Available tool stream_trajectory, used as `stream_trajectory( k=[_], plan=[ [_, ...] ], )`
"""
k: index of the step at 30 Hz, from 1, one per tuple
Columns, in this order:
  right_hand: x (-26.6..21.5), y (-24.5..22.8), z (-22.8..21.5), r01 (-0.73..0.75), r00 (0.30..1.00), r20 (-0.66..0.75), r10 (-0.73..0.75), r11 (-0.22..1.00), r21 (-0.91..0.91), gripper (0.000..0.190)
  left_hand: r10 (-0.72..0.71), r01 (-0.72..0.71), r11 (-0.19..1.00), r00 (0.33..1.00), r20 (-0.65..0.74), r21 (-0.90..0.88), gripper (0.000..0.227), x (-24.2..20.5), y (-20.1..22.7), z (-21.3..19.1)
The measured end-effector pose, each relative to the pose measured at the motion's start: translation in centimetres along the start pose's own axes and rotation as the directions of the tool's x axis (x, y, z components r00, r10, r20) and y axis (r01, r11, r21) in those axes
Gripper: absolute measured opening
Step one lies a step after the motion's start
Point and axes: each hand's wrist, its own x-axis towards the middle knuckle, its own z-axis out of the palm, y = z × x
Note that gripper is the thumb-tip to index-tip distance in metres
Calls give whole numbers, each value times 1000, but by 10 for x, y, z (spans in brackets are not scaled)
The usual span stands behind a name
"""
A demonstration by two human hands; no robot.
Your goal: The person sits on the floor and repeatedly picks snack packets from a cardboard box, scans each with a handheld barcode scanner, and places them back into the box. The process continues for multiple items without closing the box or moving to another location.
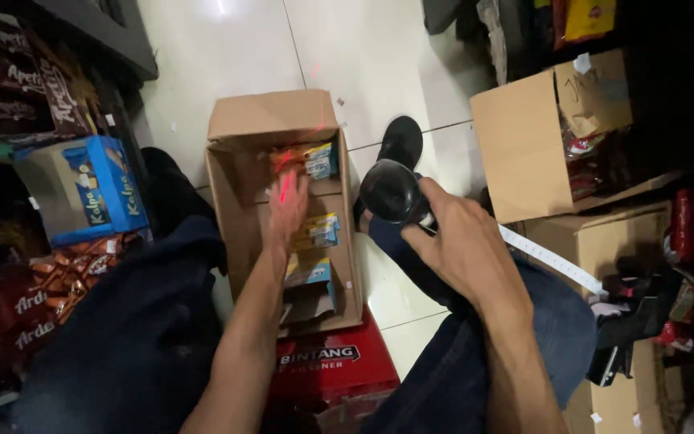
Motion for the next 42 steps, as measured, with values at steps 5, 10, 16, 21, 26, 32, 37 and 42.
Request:
stream_trajectory(
  k=[5,10,16,21,26,32,37,42],
  plan=[
    [-8,-7,-3,-3,1000,-8,3,999,39,32,163,-41,966,863,478,-256,20,-66,4,43],
    [-13,-12,-7,-7,1000,-17,7,999,33,34,167,-59,983,696,698,-176,30,-54,15,-26],
    [-11,-10,-9,-4,1000,-8,5,996,93,45,137,-127,990,753,644,-62,24,-47,17,-45],
    [-7,8,-1,10,1000,9,-10,1000,7,46,-38,229,965,598,800,-125,30,-72,10,74],
    [-1,26,15,7,1000,4,-7,999,-39,47,-87,845,27,534,841,-534,34,15,-16,-31],
    [-4,30,19,24,998,55,-18,993,-116,48,56,743,-523,519,853,-417,62,117,-17,-169],
    [-6,33,19,38,996,82,-28,991,-126,43,133,699,-585,584,801,-412,53,151,-8,-229],
    [-7,32,18,58,995,85,-52,996,-73,59,29,694,-460,636,771,-554,44,144,-7,-218]
  ],
)
